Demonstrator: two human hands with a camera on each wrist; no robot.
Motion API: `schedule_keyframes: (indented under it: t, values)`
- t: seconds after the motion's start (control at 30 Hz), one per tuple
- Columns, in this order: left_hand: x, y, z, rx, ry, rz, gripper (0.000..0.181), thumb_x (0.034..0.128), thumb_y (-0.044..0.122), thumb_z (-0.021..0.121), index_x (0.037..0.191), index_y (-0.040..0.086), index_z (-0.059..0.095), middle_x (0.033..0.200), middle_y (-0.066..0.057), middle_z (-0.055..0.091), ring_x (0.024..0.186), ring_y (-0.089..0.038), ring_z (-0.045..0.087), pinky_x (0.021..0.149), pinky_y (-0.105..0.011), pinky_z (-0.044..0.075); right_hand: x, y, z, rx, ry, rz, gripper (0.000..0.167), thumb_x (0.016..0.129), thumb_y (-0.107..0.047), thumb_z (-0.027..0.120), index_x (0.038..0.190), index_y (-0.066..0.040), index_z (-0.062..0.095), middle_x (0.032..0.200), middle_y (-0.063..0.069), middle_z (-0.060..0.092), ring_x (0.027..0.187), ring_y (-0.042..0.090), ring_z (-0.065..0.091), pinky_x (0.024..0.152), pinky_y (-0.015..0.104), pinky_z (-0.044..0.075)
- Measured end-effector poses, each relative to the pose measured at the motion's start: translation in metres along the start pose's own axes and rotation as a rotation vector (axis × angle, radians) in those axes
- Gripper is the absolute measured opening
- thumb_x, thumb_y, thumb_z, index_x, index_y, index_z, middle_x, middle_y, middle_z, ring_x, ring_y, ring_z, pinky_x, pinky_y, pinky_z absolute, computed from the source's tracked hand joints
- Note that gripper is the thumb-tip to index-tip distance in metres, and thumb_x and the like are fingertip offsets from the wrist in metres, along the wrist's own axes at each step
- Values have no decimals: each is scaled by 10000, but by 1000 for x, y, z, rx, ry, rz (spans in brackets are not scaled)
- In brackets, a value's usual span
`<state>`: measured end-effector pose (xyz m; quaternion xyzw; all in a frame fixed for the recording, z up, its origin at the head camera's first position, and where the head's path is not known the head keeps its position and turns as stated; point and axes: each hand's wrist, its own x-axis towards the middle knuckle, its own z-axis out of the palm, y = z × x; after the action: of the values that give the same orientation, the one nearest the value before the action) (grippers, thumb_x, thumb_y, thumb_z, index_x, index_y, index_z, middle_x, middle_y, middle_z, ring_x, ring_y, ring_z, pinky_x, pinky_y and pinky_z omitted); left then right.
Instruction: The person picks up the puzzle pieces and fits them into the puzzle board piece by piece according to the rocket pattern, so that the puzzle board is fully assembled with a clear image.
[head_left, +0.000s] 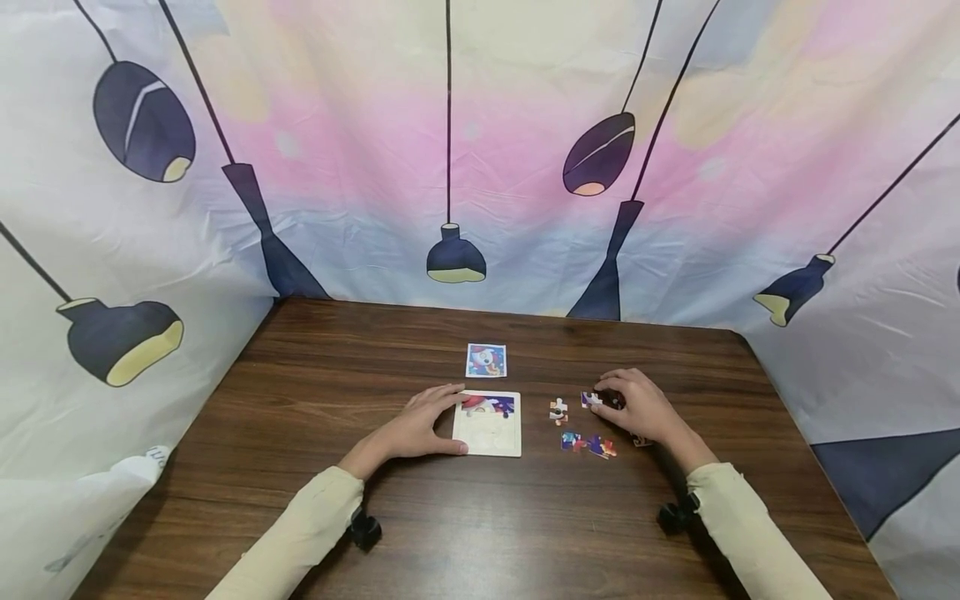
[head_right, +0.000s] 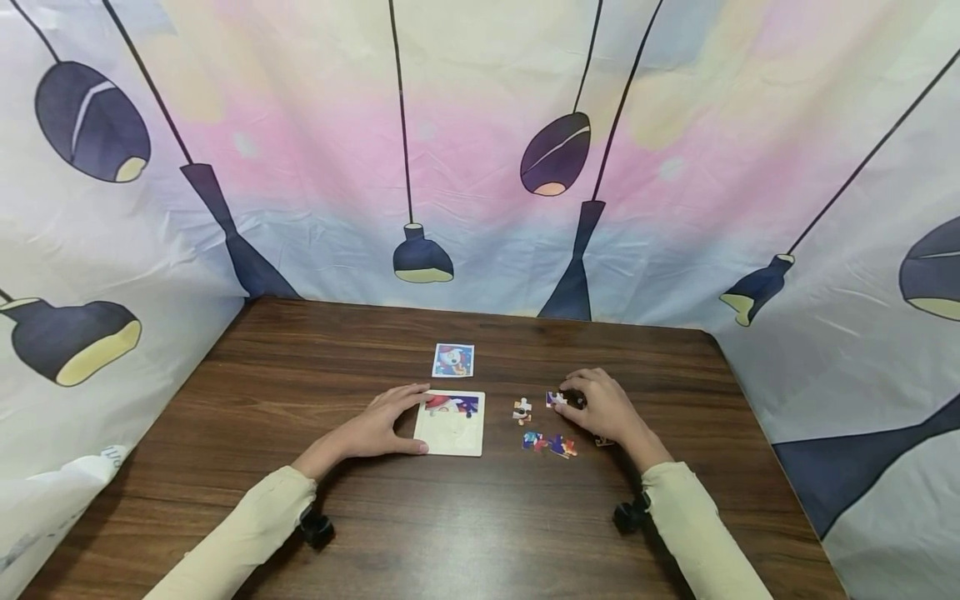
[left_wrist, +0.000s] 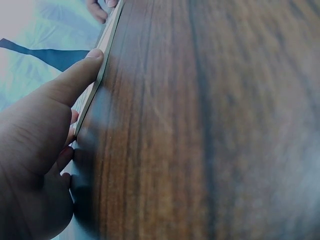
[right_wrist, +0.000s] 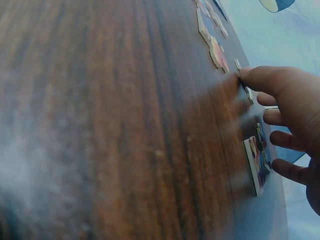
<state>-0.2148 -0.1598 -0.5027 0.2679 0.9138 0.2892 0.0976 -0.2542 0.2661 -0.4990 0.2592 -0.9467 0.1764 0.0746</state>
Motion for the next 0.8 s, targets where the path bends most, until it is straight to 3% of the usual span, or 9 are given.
schedule_keyframes:
  t: [0.13,0.47,0.8]
  values:
    - [0,0,0,0,-3,-1,926,846,606,767,1574,152,420,1659,-68,309,1543,-329,225,1216,-616,160,0,0,0,-1,-13,-8,366,915,-356,776,1179,-103,770,1282,158,666,1205,386,582,1001,614,465]
    - [1,0,0,0,-6,-2,923,839,601,777,1568,153,431,1659,-68,310,1543,-333,224,1214,-616,167,1,1,0,25,-17,1,238,905,-342,791,1051,-154,780,1270,132,682,1212,379,579,990,660,445]
    - [0,1,-1,-2,-7,-7,929,840,605,774,1574,158,421,1664,-62,302,1548,-328,212,1216,-620,159,6,-7,-2,50,49,-42,243,891,-367,801,1036,-174,776,1070,8,738,1046,247,667,881,506,555]
